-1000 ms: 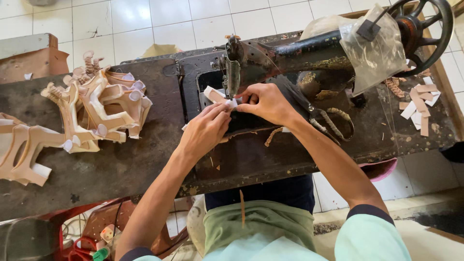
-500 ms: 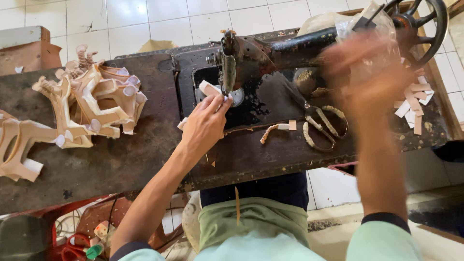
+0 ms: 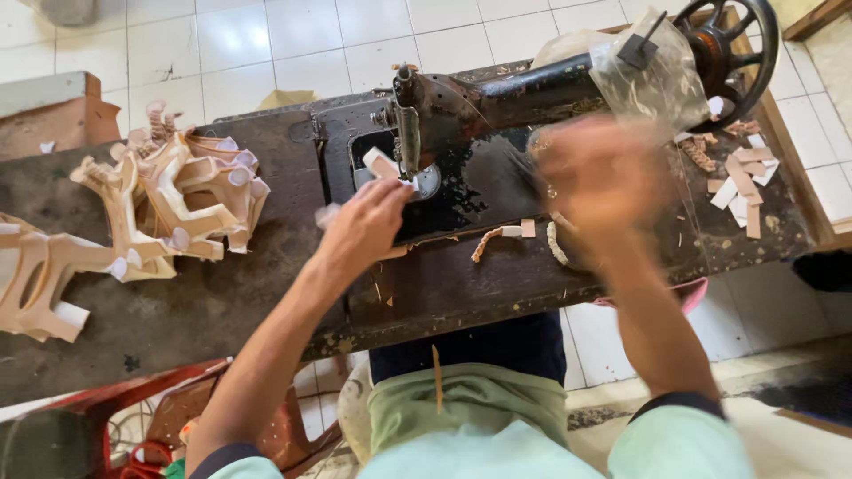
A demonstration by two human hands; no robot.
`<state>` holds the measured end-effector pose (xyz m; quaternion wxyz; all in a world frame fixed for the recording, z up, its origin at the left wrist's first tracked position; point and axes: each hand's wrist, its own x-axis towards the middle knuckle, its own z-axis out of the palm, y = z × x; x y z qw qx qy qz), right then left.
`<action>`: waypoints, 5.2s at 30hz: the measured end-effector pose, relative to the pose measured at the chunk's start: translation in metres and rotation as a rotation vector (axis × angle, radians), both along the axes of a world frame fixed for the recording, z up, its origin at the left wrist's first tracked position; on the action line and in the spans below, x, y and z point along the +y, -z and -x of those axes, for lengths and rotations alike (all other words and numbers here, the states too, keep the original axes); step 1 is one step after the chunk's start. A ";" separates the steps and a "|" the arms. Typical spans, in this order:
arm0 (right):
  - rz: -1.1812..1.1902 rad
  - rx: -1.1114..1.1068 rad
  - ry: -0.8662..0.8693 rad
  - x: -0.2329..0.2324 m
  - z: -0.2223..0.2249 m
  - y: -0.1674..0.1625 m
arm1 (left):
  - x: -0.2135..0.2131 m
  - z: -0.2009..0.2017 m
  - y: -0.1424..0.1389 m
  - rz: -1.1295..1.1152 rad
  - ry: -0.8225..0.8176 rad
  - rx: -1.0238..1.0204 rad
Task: The person sews foam shoe upper components on an industrial sewing machine, guiding each piece under the needle, trimming threads with scissors, and placing finished pieces on a pile at the left of the table. They briefly oil the machine from a bottle and rethread the needle between pieces.
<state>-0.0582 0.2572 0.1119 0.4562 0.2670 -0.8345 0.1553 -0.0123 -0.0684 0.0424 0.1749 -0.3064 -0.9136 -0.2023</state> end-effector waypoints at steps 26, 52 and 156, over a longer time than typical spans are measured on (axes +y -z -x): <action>0.806 -1.283 -0.784 -0.076 0.091 0.115 | 0.001 0.002 -0.018 -0.157 -0.014 -0.126; 0.636 -1.187 -0.644 -0.077 0.095 0.127 | -0.020 0.037 -0.023 -0.466 0.118 -0.399; 0.805 -1.271 -0.821 -0.078 0.086 0.119 | 0.017 -0.030 -0.011 0.099 -0.329 0.041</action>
